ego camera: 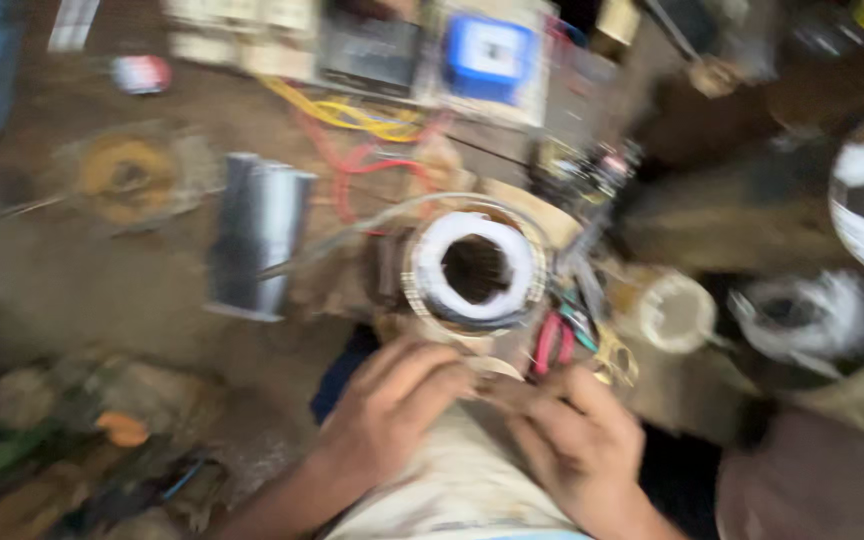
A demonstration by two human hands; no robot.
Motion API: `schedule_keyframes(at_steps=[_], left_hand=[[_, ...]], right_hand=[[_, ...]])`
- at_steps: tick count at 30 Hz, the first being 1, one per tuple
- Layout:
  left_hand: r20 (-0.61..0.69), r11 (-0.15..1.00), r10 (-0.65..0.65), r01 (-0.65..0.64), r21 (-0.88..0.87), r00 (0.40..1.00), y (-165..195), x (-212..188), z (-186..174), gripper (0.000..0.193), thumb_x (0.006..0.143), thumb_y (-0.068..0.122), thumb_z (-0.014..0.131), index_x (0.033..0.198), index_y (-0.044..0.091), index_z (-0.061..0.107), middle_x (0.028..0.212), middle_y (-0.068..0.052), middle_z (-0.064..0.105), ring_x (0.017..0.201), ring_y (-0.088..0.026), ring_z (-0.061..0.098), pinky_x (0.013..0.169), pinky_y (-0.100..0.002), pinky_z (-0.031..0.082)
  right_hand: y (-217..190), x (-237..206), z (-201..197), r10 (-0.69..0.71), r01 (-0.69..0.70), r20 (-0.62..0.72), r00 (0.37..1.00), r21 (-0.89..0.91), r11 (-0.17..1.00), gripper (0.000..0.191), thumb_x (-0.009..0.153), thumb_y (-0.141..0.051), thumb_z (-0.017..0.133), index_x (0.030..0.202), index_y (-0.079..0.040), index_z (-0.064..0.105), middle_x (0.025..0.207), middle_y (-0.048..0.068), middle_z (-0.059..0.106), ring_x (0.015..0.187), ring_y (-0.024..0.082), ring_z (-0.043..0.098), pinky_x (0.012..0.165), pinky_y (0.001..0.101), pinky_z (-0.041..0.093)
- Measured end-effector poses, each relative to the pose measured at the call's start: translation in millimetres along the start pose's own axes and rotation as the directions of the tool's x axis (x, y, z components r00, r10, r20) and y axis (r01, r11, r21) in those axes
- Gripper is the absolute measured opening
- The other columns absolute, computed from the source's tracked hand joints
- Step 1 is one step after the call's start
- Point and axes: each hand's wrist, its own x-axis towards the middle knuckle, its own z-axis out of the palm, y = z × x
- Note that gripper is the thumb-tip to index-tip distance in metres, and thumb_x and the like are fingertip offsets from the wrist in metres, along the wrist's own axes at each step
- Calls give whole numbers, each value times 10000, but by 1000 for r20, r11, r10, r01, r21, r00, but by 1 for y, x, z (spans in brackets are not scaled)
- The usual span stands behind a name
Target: The person winds white insulated wire around a cylindrical core by hand, repeatedly pulling the wire through the center and arranging the layers. The person uses both hands to guide and pack the wire into the coil form.
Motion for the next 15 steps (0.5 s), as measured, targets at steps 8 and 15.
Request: schedule_keyframes(at_steps=[8, 15], left_hand=[[-222, 999, 49, -49, 3, 974, 20, -35, 16, 175, 993, 197, 715, 1043, 47, 638, 1106, -96, 627, 1035, -273, 663, 900, -376, 557], [-133, 958, -191, 155, -242, 972, 22, -53, 31, 184, 1021, 167, 689, 939, 15, 626, 830, -84, 605, 762, -219, 618, 716, -342, 519]], right_hand=[[2, 1, -8, -261, 269, 105, 960, -66, 961, 280, 738, -24, 777, 1015, -59, 777, 939, 45, 719, 862, 206, 673, 791, 311, 551], [11, -6, -5, -278, 305, 197, 940, -127, 944, 260, 724, -19, 790, 982, -29, 766, 997, 87, 744, 945, 179, 718, 833, 302, 596]])
